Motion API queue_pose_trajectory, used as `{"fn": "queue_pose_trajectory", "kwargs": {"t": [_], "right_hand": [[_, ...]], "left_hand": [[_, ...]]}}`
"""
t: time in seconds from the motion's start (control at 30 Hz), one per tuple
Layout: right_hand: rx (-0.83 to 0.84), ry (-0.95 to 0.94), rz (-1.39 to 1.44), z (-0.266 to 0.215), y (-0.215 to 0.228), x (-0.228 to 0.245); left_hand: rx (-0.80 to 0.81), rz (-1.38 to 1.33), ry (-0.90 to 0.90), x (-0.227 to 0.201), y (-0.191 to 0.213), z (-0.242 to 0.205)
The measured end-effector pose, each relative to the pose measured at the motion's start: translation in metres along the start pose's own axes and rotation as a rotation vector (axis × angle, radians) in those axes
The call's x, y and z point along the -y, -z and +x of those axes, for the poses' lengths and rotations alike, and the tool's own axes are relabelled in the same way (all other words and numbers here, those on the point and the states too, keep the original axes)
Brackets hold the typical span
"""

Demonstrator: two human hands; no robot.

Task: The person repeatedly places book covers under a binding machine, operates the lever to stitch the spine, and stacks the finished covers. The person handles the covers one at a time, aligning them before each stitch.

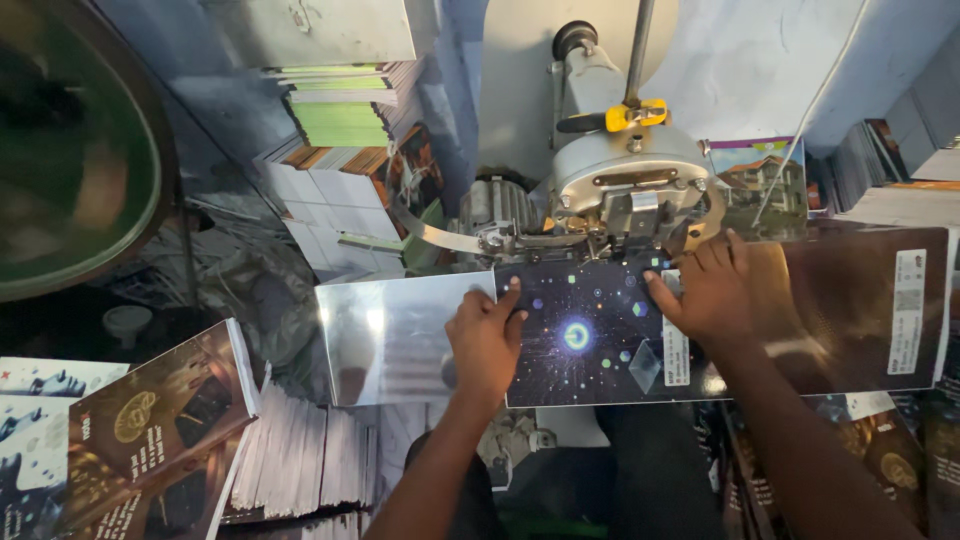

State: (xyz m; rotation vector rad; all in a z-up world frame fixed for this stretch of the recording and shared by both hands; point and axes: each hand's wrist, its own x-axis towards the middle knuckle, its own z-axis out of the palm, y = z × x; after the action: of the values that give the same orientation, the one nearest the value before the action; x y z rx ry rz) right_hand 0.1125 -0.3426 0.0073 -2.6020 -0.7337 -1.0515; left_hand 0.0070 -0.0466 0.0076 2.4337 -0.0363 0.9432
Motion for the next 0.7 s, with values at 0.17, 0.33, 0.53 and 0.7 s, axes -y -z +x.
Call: {"fn": "queue_pose_trajectory", "kwargs": {"t": [0.17, 0.33, 0.53, 0.7], "right_hand": [[0.002, -0.009, 0.066, 0.002, 0.005, -0.008], [0.051, -0.025, 0.025, -0.002, 0.014, -0.023], [0.012, -0.024, 0.052, -0.006, 0.013, -0.032], [0.06, -0.044, 0.038, -0.006, 0.013, -0.034]], "left_hand": [[0.045, 0.041, 0.009, -0.009, -0.004, 0.001], [0.122, 0.082, 0.017, -0.022, -0.014, 0.002], [0.08, 0.075, -0.001, -0.029, -0.02, 0.0], [0.079, 0.079, -0.003, -0.028, -0.02, -0.001]]}}
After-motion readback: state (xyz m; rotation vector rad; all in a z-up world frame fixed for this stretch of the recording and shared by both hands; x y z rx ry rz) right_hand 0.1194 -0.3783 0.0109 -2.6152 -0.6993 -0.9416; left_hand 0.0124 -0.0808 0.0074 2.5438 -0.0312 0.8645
